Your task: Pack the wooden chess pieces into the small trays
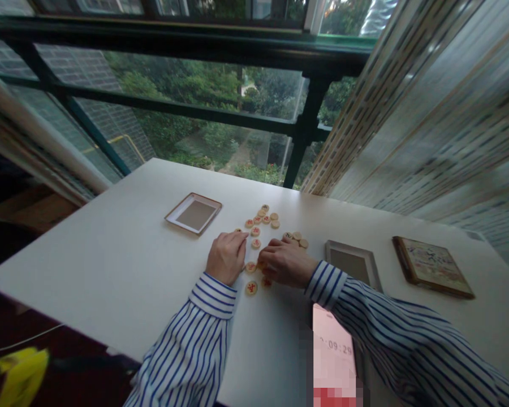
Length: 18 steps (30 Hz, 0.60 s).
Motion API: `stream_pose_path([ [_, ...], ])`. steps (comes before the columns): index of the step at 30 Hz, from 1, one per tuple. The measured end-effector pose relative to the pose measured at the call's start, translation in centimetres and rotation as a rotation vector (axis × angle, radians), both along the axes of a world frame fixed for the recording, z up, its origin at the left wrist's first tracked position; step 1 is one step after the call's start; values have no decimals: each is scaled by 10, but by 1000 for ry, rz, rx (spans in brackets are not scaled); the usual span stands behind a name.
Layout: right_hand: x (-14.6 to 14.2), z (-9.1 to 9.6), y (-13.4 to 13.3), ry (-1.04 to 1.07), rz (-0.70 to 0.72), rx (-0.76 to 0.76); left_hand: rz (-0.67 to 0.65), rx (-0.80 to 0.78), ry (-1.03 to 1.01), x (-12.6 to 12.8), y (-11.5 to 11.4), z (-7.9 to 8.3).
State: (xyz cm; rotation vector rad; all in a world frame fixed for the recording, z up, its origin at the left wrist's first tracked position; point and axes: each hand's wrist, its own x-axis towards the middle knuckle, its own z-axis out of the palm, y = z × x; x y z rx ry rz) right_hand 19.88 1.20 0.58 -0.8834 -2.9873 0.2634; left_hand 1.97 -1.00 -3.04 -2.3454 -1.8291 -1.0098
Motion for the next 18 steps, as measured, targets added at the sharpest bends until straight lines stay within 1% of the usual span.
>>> stream_pose_path([
  [6, 0, 3, 0, 50, -31, -24, -22, 49, -69, 0, -2, -2],
  [8, 1, 4, 1, 110, -77, -64, -44, 71, -103, 1, -3, -2],
  [10, 4, 5, 3, 185, -153, -120, -72, 99, -145, 3, -4, -1],
  [13, 7, 5, 7, 328, -273, -273, -113, 129, -192, 6, -5, 1],
  [18, 10, 4, 13, 561, -358, -617, -178, 138, -218, 12, -9, 6],
])
